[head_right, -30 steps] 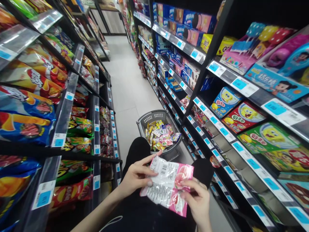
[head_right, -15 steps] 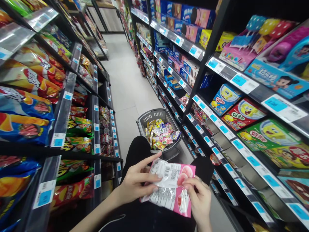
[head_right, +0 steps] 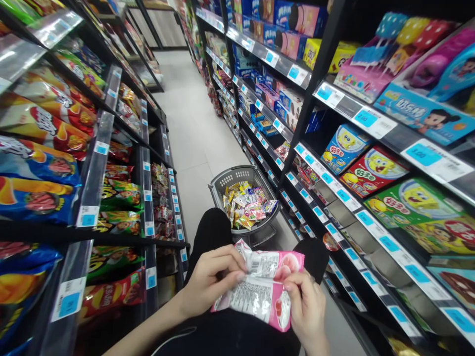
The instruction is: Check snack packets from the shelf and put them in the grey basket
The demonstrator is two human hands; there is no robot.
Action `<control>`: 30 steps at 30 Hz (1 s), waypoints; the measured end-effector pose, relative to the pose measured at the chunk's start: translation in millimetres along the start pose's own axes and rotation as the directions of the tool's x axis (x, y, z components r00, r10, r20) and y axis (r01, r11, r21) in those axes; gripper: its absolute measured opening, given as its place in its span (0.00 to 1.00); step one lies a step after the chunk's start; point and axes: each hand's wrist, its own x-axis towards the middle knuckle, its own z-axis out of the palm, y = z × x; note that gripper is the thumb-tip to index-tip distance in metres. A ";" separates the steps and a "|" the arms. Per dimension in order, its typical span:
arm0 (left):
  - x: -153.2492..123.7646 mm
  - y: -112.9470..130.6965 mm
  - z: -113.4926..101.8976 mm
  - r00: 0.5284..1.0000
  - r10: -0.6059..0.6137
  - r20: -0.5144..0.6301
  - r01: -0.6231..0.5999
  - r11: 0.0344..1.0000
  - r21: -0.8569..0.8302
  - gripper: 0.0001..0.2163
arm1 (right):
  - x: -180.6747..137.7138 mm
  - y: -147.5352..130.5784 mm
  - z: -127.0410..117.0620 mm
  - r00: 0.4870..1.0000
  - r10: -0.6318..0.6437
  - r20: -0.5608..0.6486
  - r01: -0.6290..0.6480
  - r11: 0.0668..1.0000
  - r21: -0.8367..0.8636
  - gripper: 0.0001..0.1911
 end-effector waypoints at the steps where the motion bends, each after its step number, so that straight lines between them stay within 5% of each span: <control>1: -0.2 0.3 0.1 0.999 -0.044 -0.012 0.043 0.999 -0.026 0.07 | 0.9 -0.2 -1.5 1.000 -0.029 -0.005 0.028 0.998 -0.048 0.10; 6: -1.9 -2.8 0.8 0.959 -0.256 -0.124 0.236 0.959 -0.156 0.04 | 1.8 -1.5 -10.1 0.997 -0.073 0.028 0.077 0.988 -0.137 0.12; 8: -0.9 -7.5 1.8 0.905 -0.402 -0.136 0.341 0.879 -0.333 0.14 | 0.0 -1.2 -11.6 0.992 -0.117 0.047 0.123 0.978 -0.166 0.12; 11: 0.2 -18.7 3.9 0.833 -0.552 0.020 0.474 0.696 -0.539 0.26 | -3.1 0.1 -11.5 0.975 -0.209 0.080 0.222 0.951 -0.213 0.11; 15: -5.1 -31.8 7.4 0.766 -0.563 0.311 0.622 0.528 -0.578 0.14 | -1.4 -1.2 -11.0 0.978 -0.176 0.109 0.192 0.969 -0.156 0.10; 19: -11.9 -30.8 9.7 0.791 -0.596 0.135 0.585 0.675 -0.449 0.13 | 6.2 -5.0 -10.6 0.970 0.072 0.232 -0.071 0.997 -0.013 0.09; 24: -14.1 -25.5 12.6 0.887 -0.460 -0.040 0.456 0.886 -0.089 0.14 | 6.9 -0.5 -4.7 0.833 0.389 0.393 -0.477 0.866 0.154 0.14; 30: -12.9 -28.7 16.0 0.934 -0.348 -0.083 0.353 0.934 0.057 0.13 | -0.3 0.9 2.5 0.773 0.520 0.363 -0.633 0.667 0.394 0.17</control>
